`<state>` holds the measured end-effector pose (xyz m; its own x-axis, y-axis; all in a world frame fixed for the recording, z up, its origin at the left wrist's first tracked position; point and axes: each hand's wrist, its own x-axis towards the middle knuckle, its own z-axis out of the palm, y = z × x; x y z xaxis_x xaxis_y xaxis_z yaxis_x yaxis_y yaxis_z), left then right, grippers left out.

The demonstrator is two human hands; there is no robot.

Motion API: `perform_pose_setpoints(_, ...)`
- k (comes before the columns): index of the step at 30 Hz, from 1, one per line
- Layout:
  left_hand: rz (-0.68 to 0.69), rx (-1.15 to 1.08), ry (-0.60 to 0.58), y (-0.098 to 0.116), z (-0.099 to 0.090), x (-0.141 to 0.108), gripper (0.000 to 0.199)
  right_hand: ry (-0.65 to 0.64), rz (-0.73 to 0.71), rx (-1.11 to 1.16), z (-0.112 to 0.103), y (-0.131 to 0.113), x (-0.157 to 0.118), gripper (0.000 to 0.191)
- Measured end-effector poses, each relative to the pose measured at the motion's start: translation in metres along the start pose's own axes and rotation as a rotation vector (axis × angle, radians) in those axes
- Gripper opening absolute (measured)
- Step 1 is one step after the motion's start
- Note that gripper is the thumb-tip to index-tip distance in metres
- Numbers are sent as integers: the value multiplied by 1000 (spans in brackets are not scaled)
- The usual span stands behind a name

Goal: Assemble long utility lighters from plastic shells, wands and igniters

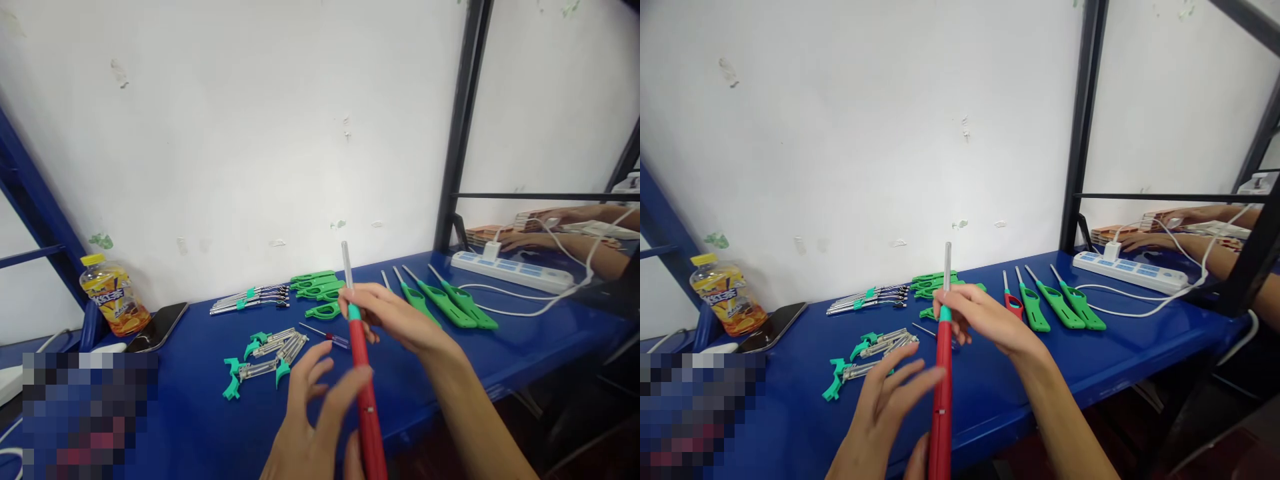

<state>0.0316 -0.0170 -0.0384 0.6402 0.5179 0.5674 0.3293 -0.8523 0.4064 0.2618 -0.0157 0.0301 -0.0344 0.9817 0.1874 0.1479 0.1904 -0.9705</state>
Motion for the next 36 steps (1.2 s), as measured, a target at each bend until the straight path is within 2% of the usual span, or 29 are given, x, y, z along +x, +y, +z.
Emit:
perform_pose_setpoints(4,-222,-546,-164,5,14,2,54,71,-3,25,-3,2,1,43)
perform_pose_setpoints(6,-288,-819,-237,7,20,3,63,57,9,8,-2,1,0,42)
perform_pose_setpoints(8,-350,-1046,-261,8,24,4,78,20,25,-14,-1,1,0,45)
perform_pose_setpoints(10,-430,-1165,-246,6,26,6,78,-21,40,-45,0,3,1,48)
perform_pose_setpoints(15,-616,-1163,-136,-3,32,10,64,-26,51,-184,3,13,7,54)
perform_pose_setpoints(21,-709,-1244,-117,-3,41,13,63,-61,58,-261,8,16,7,58)
perform_pose_setpoints(28,-821,-1225,-62,-11,50,1,67,-117,81,-265,9,10,6,64)
perform_pose_setpoints(36,-759,-1303,-116,-7,45,10,76,-116,60,-302,8,11,6,59)
